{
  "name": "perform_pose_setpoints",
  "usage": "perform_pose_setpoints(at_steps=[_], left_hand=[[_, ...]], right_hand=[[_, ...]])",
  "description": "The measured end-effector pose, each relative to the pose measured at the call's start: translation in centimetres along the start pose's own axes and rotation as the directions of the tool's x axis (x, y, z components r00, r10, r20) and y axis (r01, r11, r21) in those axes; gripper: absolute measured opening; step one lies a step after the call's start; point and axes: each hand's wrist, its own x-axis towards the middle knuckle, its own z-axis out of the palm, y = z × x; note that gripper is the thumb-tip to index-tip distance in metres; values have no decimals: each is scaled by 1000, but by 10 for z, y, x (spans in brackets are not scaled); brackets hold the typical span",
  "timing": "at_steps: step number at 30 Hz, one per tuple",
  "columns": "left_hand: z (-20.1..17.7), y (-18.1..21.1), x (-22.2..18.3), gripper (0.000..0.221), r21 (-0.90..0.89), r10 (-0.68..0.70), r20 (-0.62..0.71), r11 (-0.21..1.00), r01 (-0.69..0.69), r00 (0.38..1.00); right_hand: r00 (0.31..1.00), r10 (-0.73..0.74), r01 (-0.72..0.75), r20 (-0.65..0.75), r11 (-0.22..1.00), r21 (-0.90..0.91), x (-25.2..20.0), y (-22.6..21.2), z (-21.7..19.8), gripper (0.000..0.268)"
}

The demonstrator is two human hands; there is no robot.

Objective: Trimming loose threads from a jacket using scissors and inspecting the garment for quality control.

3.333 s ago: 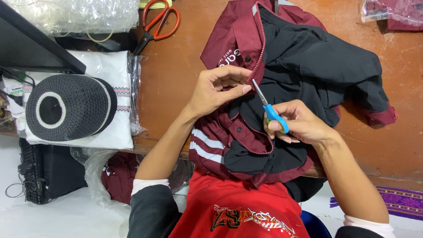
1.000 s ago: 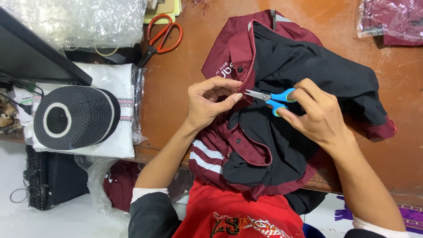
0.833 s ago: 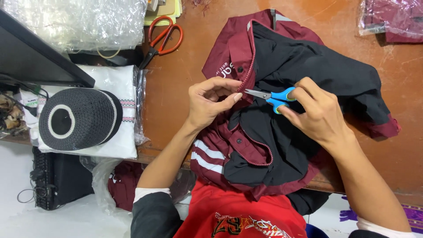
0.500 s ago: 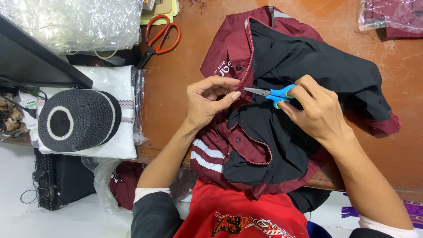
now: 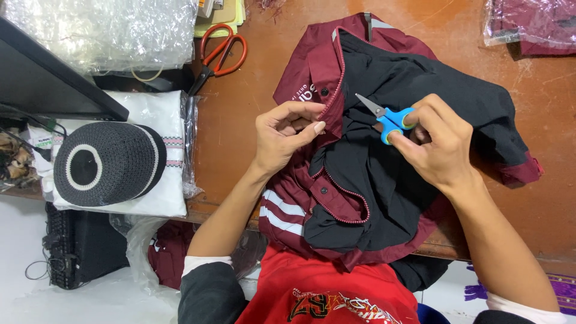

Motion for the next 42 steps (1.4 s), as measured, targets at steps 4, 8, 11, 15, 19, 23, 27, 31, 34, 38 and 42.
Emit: perform_pose_setpoints(at_steps=[4,8,11,15,19,23,27,31,34,38,42], left_hand=[[-2,-2,0,29,11,-16,12,1000,16,1000],[-3,-7,0,30,-17,-43,27,999,44,999],[-4,-6,1,30,-8,-45,36,999,46,998],[-8,-7,3,30,-13,-45,68,999,46,997],[-12,-10,2,30,-17,-86,77,996,88,993],[-14,-15,6,29,-101,-96,104,989,106,990],[-21,-23,6,31,-174,-175,91,967,188,980],[-17,-15,7,30,-188,-174,111,963,192,978],[-16,-14,8,30,-181,-183,120,962,202,976],[-16,-15,6,34,-123,-181,105,973,194,978],[-3,-4,6,29,-34,-218,33,975,219,975]], right_hand=[[995,-75,80,63,994,-76,-1,1,1,30],[978,-157,177,138,974,-143,1,-1,0,31],[981,-137,159,135,973,-168,0,-1,-2,30],[977,-141,172,159,965,-198,-4,5,-2,30],[969,-154,203,193,942,-267,-7,5,0,30],[965,-172,226,198,928,-296,-7,4,3,32],[965,-180,232,194,927,-294,-8,3,4,31],[974,-150,187,167,955,-231,-9,5,5,29],[980,-135,160,145,972,-172,-7,4,6,29],[980,-135,163,146,967,-197,-7,3,9,32],[976,-140,173,164,962,-210,-10,7,9,30]])
